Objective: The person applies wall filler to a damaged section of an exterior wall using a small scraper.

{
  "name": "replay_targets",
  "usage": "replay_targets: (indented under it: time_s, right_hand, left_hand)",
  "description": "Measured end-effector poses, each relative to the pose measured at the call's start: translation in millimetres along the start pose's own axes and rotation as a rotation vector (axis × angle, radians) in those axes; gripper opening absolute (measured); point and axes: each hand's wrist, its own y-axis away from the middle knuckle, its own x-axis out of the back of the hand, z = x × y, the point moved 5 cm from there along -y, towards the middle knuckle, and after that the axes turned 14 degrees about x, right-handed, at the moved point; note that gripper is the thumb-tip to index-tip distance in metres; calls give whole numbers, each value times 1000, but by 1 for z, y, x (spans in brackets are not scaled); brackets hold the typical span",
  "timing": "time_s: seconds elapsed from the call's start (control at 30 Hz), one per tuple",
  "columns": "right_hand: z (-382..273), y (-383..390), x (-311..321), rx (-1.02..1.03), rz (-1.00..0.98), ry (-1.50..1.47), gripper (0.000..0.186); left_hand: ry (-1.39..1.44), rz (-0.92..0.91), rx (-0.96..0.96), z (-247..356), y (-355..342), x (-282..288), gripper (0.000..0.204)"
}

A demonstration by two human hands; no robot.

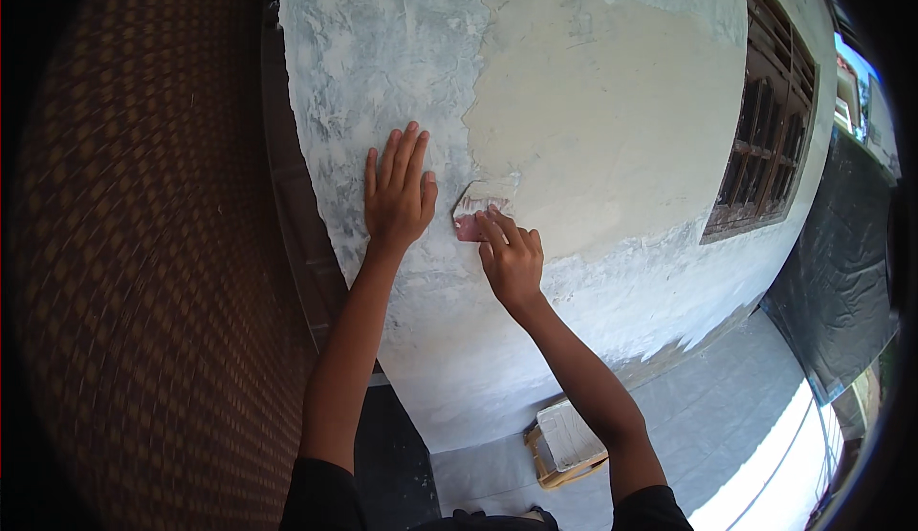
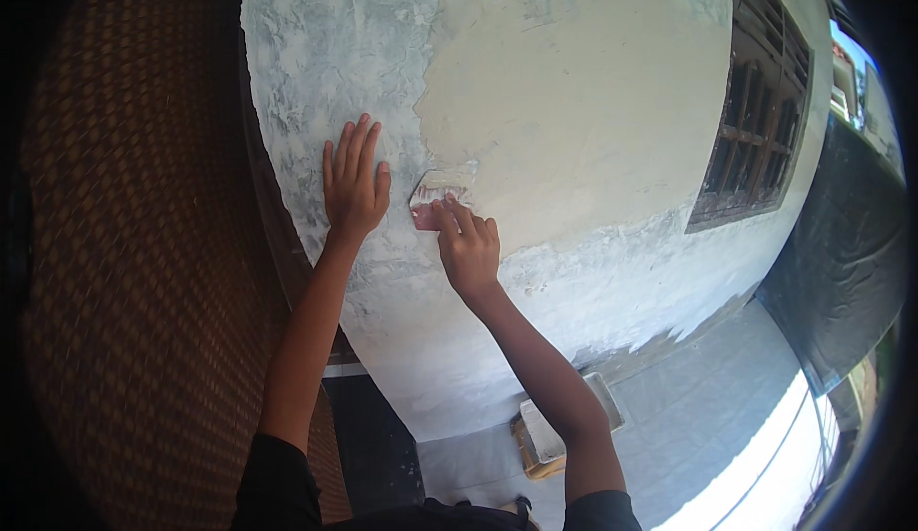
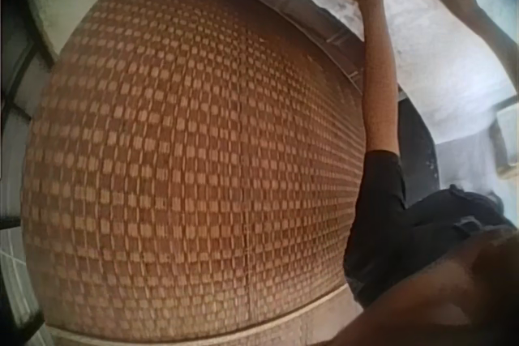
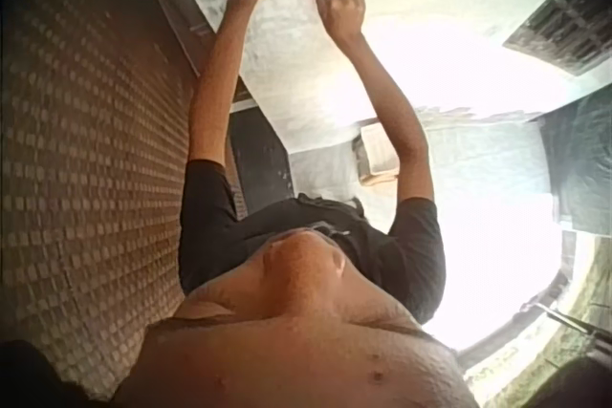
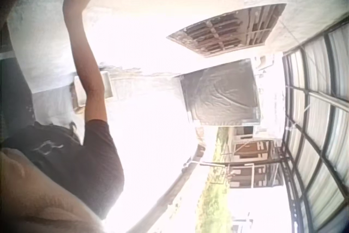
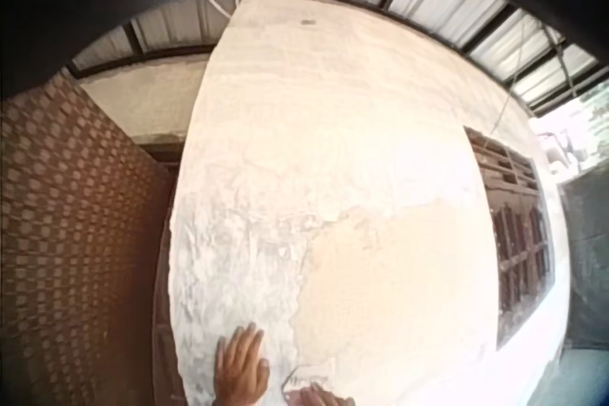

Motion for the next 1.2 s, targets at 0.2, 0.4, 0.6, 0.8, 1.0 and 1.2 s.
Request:
replay_targets:
  time_s: [0.2,0.4,0.6,0.8,1.0,1.2]
  right_hand:
    - [-13,6,-6,-40,-121,-13,37]
    - [-20,22,-16,-47,-146,-3,34]
    - [-30,37,-22,11,-153,29,34]
    - [-38,65,-31,164,-210,94,33]
    - [-36,80,-29,332,-261,147,33]
    - [-51,158,-24,391,-464,-39,41]
  left_hand:
    - [-13,12,0,-2,1,0,51]
    - [-13,11,1,1,1,-1,51]
    - [25,-8,1,0,2,-2,52]
    - [-12,1,7,1,2,-1,52]
    - [-5,-2,10,1,3,-1,52]
    - [-43,-1,10,1,8,-6,52]
